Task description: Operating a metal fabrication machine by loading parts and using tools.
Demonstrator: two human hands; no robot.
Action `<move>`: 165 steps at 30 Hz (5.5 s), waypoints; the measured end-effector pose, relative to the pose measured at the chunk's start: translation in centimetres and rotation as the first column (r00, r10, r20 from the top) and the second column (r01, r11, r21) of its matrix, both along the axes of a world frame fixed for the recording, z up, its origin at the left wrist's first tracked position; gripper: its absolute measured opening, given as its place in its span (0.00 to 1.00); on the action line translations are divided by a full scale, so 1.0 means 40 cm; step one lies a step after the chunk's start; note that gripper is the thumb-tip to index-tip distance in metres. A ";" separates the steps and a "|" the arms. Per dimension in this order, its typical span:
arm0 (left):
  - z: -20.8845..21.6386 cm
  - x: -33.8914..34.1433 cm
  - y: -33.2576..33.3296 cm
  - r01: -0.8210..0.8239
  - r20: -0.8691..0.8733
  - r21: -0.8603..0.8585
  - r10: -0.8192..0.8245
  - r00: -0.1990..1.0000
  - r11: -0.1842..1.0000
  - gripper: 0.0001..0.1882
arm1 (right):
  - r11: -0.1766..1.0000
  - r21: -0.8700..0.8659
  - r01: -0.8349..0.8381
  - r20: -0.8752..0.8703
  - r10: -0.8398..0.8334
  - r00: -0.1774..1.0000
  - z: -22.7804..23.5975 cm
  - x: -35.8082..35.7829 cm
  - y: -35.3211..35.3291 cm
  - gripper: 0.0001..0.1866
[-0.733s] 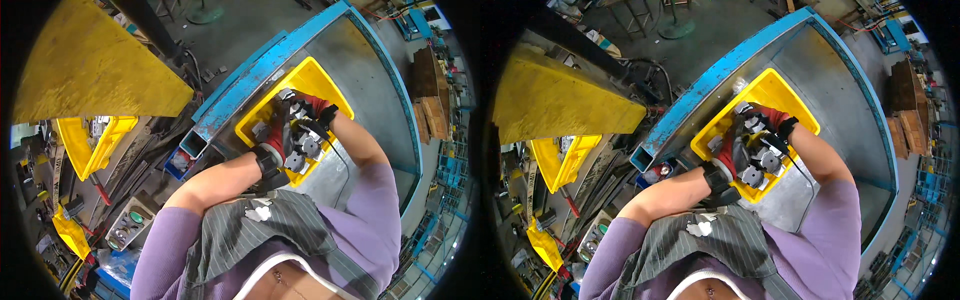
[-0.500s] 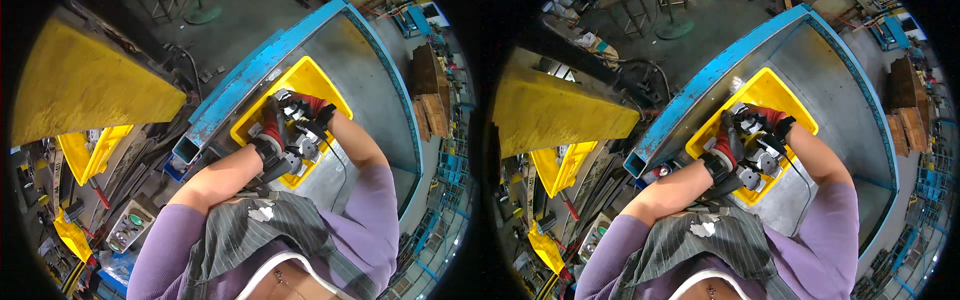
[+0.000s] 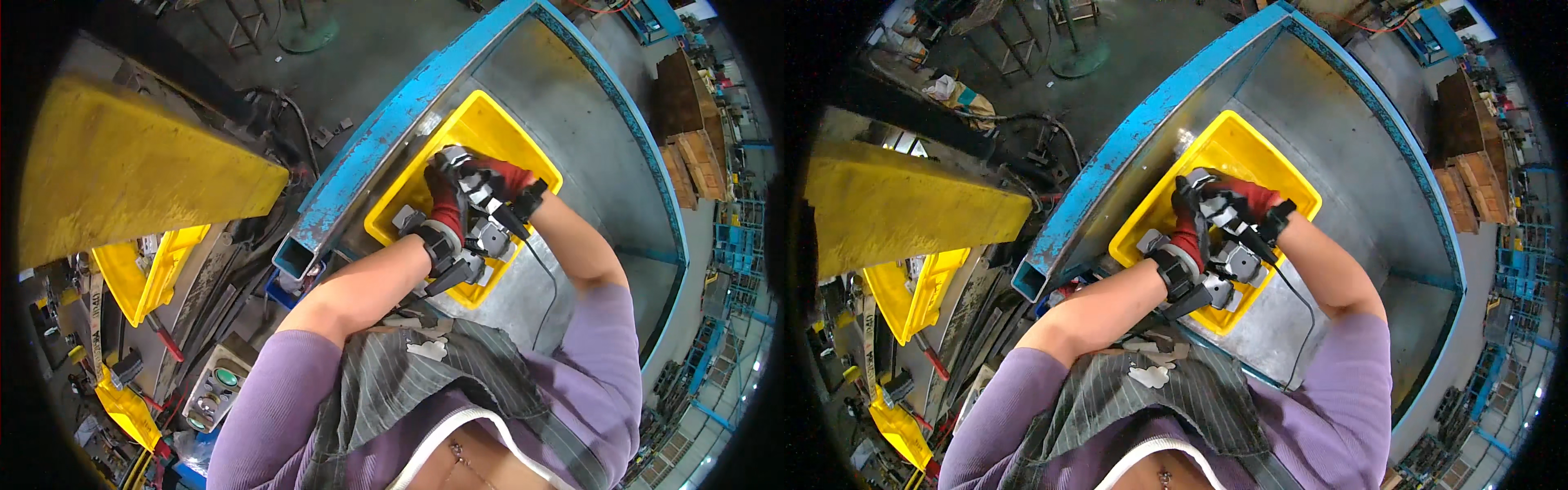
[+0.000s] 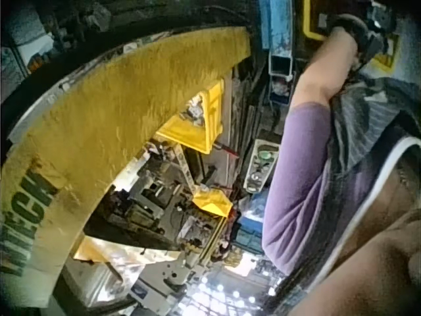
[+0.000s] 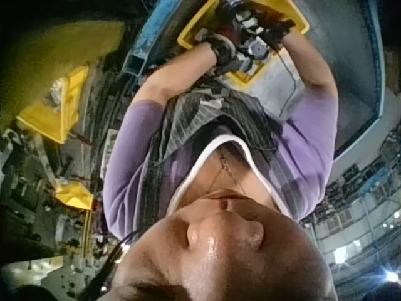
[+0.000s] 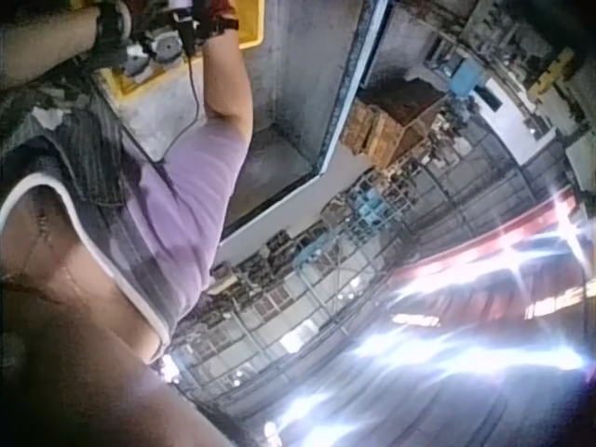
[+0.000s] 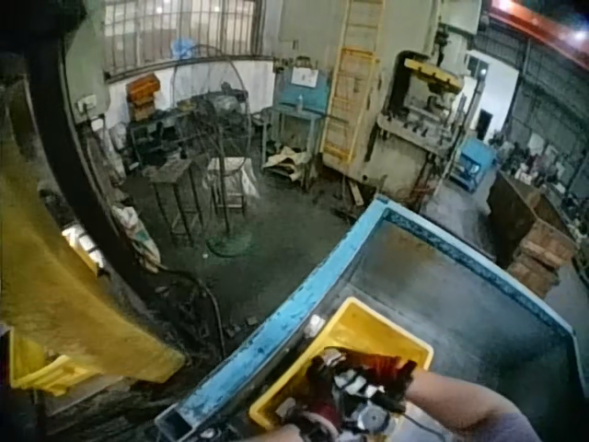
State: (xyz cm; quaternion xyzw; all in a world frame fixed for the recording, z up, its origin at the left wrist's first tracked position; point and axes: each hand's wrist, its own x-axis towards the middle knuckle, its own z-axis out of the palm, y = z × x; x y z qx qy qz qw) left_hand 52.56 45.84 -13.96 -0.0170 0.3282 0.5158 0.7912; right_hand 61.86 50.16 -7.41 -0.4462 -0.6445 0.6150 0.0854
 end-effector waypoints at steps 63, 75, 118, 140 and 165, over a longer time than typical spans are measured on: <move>0.085 -1.757 -1.007 -0.937 0.073 0.055 0.934 0.349 0.345 0.44 | 0.450 0.136 -0.883 0.065 0.885 0.461 0.177 -2.101 -0.661 0.21; 0.090 -1.746 -1.089 -0.913 -0.078 0.169 0.929 0.362 0.370 0.40 | 0.585 0.809 -0.059 -0.256 0.440 0.861 0.117 -1.886 -0.681 0.24; 0.145 -2.257 -1.506 -0.699 -0.381 0.392 0.797 0.469 0.598 0.19 | 0.957 0.290 -0.009 -0.370 0.121 0.921 0.078 -1.787 -1.259 0.22; -0.049 -2.343 -1.550 -0.436 -0.781 0.531 0.619 0.080 0.726 0.13 | 0.966 0.244 0.083 -0.394 0.021 0.919 0.292 -2.027 -1.082 0.09; -0.107 -2.397 -1.483 -0.375 -0.815 0.569 0.562 -0.141 0.732 0.16 | 0.922 0.031 -0.385 -0.714 0.290 0.637 0.310 -2.475 -0.732 0.16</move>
